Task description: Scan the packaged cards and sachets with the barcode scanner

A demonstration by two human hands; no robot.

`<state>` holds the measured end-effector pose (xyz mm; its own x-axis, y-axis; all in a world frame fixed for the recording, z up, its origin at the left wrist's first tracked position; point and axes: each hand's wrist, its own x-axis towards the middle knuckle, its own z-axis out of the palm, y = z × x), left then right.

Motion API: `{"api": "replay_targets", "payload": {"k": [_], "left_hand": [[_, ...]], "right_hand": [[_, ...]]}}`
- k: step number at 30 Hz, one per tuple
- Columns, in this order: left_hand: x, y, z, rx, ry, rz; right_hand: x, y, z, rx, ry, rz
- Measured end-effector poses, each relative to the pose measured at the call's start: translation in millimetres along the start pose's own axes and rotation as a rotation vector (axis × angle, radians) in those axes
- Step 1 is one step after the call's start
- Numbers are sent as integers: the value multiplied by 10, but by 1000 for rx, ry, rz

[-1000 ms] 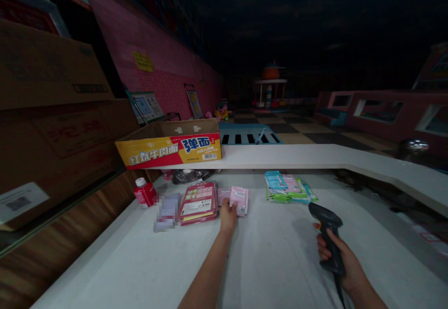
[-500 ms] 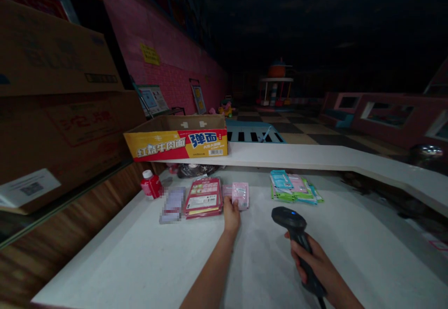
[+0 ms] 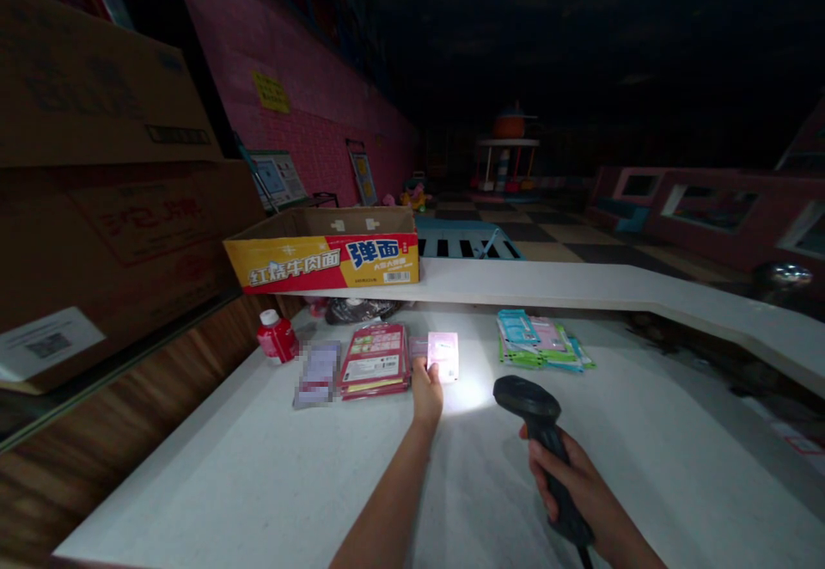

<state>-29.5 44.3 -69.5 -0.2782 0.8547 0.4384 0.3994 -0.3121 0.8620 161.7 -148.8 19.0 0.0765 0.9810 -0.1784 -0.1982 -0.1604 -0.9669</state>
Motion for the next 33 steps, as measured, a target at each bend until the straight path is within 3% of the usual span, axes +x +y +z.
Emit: {"api": "replay_targets", "payload": {"k": [12,23,28,33], "left_hand": [[-8,58,-4,-143,-20,-72],[33,105,-35,-164,-31,-32],[37,186,-48,-300,-24,-75],[-5,396,63,-501,-34,-201]], "right_hand": [[10,32,-72,12,27,-10],[258,167,-972,349,64,58],[280,246,-1127,657,78,12],[324,277,-1186,791,103,9]]}}
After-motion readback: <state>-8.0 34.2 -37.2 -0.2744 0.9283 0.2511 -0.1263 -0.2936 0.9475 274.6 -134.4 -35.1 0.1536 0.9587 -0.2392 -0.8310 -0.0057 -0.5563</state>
